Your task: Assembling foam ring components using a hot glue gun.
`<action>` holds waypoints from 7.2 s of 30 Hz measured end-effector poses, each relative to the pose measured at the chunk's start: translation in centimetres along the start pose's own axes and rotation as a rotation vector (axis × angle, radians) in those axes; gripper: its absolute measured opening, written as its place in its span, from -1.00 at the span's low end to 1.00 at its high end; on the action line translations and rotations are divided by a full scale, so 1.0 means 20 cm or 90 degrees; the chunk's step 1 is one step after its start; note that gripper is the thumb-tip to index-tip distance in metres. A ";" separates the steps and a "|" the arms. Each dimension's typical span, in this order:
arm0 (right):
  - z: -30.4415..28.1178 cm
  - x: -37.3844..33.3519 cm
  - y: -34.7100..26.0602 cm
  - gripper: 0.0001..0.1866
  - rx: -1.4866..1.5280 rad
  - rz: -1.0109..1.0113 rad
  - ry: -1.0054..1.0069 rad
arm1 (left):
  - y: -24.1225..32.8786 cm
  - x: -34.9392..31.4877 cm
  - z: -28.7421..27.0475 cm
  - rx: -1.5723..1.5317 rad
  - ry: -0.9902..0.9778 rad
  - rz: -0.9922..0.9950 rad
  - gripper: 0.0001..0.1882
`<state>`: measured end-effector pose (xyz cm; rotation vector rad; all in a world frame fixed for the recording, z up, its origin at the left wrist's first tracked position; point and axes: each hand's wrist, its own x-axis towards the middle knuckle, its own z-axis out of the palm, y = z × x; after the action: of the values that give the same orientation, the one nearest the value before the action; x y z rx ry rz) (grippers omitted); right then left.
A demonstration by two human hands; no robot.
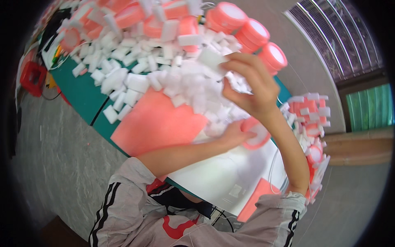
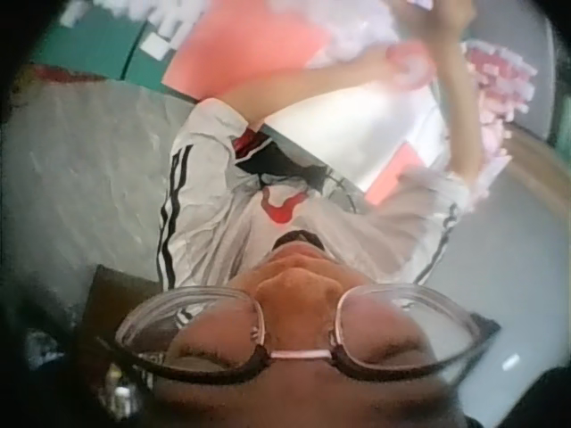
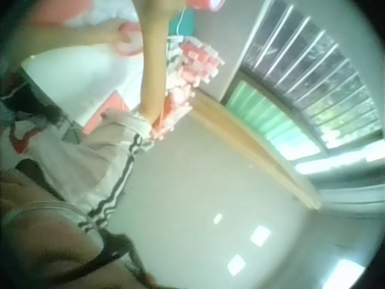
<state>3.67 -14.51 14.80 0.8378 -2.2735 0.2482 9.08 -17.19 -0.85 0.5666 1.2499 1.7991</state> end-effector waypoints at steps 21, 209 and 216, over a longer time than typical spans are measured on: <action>-0.52 -0.77 -0.37 -0.75 0.047 0.676 0.347 | 0.12 -0.08 0.07 0.289 0.046 0.361 -0.65; 0.83 0.33 0.12 -0.70 0.149 0.106 -0.420 | -0.09 0.02 0.10 0.017 0.040 0.129 -0.45; 0.71 0.40 0.10 -0.69 0.265 0.346 -0.427 | -0.04 0.03 0.05 0.015 -0.075 -0.120 -0.44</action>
<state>-9.81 -22.54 9.71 0.5172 -3.1283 0.8095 9.91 -16.10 -1.31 0.5415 1.2029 1.5749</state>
